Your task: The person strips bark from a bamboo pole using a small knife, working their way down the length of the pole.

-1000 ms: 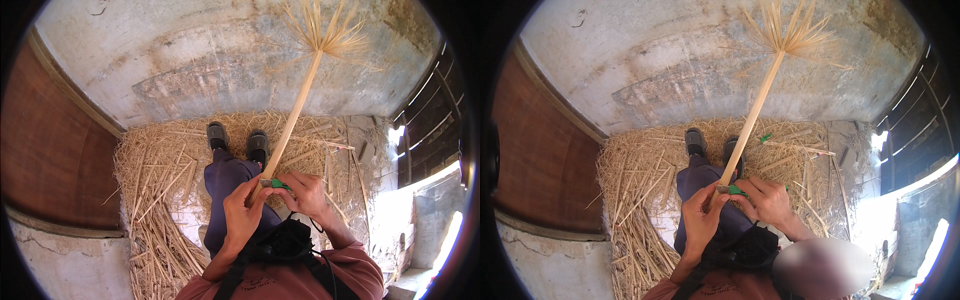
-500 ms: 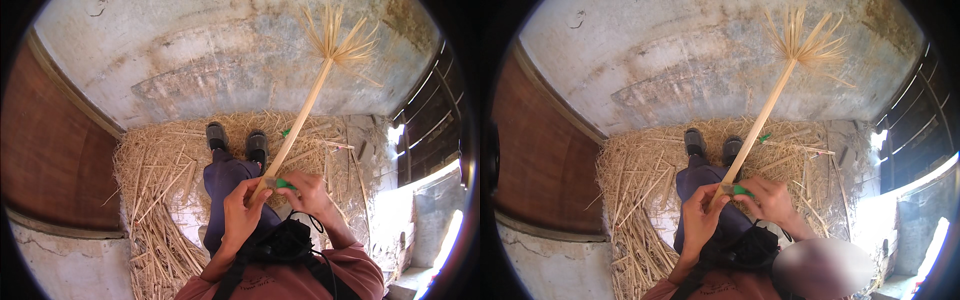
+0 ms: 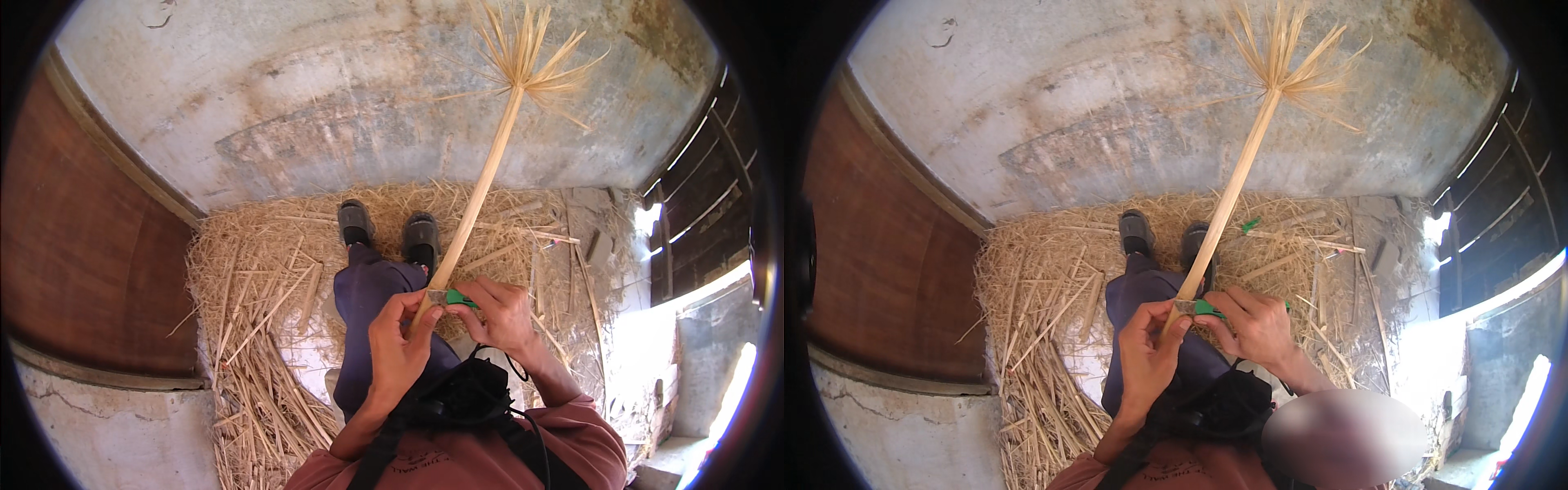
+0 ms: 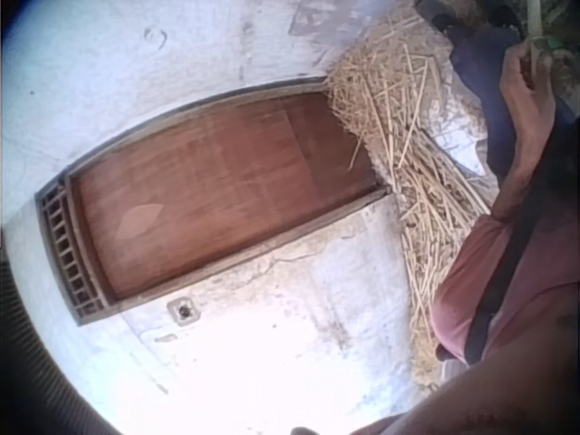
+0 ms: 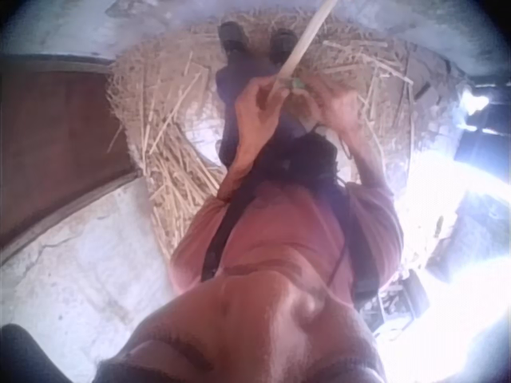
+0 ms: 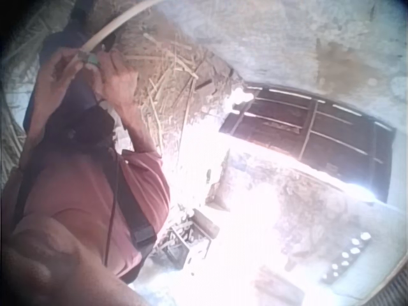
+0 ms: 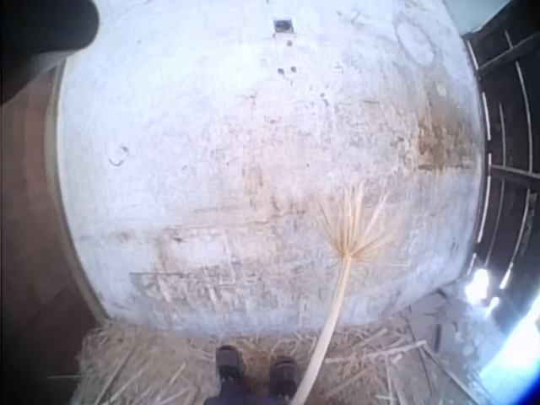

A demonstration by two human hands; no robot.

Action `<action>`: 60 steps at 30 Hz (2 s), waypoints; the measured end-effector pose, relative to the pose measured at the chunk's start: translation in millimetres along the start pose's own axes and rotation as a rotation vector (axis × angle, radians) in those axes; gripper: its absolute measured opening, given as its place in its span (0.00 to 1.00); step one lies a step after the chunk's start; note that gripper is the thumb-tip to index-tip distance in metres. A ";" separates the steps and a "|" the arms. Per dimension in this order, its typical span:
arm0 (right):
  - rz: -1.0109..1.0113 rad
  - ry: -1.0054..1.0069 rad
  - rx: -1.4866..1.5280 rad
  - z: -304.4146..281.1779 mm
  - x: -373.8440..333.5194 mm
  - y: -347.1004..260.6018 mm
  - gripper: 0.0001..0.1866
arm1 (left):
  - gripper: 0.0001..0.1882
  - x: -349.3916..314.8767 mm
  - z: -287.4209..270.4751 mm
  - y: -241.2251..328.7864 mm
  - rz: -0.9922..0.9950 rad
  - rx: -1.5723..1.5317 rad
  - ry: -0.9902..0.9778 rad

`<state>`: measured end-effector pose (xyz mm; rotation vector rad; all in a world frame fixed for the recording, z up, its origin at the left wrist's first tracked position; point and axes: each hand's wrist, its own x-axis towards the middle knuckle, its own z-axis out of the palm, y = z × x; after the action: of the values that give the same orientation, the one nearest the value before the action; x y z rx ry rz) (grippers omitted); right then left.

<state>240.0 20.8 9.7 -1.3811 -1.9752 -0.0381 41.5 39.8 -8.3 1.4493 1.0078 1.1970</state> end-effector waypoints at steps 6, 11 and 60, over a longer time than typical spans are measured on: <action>0.013 0.019 0.013 -0.9 3.4 -0.8 0.16 | 0.12 2.2 -1.5 2.5 0.028 -0.010 -0.008; 0.020 0.032 -0.002 0.4 6.1 -1.1 0.15 | 0.10 6.6 -5.7 -4.2 -0.107 -0.155 -0.101; 0.040 0.079 -0.050 6.6 4.2 -3.7 0.15 | 0.09 7.5 -4.7 -0.8 -0.019 -0.038 -0.065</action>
<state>232.7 25.3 8.5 -1.4288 -1.8922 -0.1223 38.1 48.1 -7.5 1.4370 0.9476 1.1426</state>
